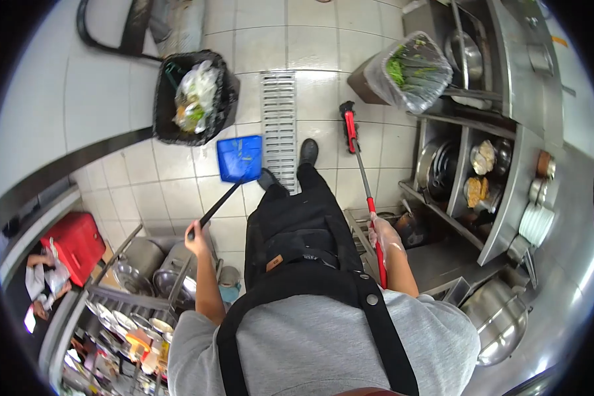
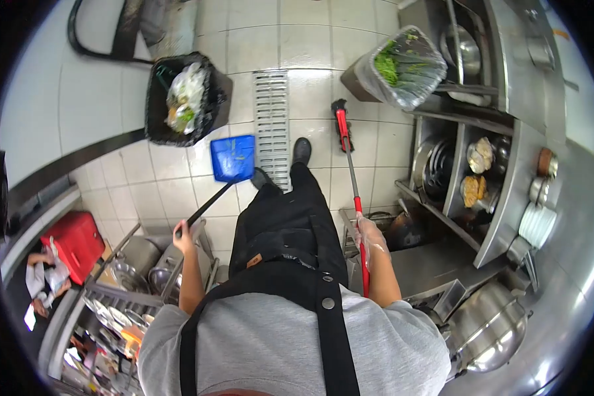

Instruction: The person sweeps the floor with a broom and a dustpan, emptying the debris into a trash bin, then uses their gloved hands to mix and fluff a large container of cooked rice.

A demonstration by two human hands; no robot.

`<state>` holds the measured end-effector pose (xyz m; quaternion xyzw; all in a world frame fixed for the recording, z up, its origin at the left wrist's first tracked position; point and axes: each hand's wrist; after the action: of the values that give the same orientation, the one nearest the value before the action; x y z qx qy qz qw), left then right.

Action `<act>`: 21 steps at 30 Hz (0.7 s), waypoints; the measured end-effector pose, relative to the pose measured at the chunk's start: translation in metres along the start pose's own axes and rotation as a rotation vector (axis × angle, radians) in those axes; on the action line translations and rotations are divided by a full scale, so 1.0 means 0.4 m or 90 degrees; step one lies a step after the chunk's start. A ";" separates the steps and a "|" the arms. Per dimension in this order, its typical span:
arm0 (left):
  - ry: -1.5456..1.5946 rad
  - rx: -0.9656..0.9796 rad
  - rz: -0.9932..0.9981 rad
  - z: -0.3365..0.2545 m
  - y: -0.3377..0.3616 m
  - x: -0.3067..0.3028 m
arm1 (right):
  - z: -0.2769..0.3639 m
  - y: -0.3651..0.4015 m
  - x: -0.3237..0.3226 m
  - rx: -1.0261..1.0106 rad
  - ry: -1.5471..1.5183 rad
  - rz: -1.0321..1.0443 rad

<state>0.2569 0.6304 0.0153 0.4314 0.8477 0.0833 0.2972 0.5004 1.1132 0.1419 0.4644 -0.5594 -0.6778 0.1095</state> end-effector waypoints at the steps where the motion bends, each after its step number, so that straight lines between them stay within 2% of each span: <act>1: 0.038 -0.038 -0.060 0.003 0.012 -0.008 | -0.008 -0.023 -0.029 -0.040 0.003 -0.023; 4: 0.068 -0.110 -0.175 0.012 0.015 -0.054 | -0.011 -0.120 -0.111 -0.035 -0.075 -0.017; 5: 0.048 -0.091 -0.227 0.004 0.025 -0.055 | 0.002 -0.128 -0.127 -0.025 -0.060 -0.067; 6: 0.030 -0.069 -0.286 -0.004 0.030 -0.064 | 0.004 -0.163 -0.146 -0.032 -0.084 -0.043; 9: -0.041 -0.013 -0.351 -0.015 0.030 -0.084 | 0.030 -0.218 -0.176 0.024 -0.105 -0.043; 10: -0.045 -0.008 -0.367 -0.013 0.020 -0.094 | 0.033 -0.236 -0.181 0.023 -0.133 -0.005; 12: -0.246 -0.089 -0.309 0.028 -0.020 -0.124 | 0.054 -0.246 -0.187 0.075 -0.184 0.012; 13: -0.247 -0.086 -0.322 0.035 -0.022 -0.131 | 0.069 -0.210 -0.177 0.050 -0.182 0.000; 15: -0.379 -0.162 -0.189 0.042 -0.023 -0.139 | 0.063 -0.222 -0.173 0.038 -0.175 0.014; 17: -0.390 -0.242 -0.080 0.057 -0.017 -0.145 | 0.059 -0.231 -0.167 0.022 -0.171 0.042; 19: -0.368 -0.290 -0.033 0.021 0.051 -0.102 | 0.049 -0.231 -0.147 0.030 -0.168 0.063; 21: -0.439 -0.275 0.064 0.034 0.059 -0.082 | 0.038 -0.238 -0.119 0.038 -0.157 0.068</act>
<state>0.2957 0.6178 0.0277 0.4022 0.6393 0.1245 0.6434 0.5502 1.1884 0.0835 0.3503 -0.6124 -0.7060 0.0617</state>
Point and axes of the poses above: each hand's wrist, its own y-axis away from the middle knuckle, its own x-axis out of the palm, z = x × y, and after that the axes turned 13 degrees about -z, right-handed
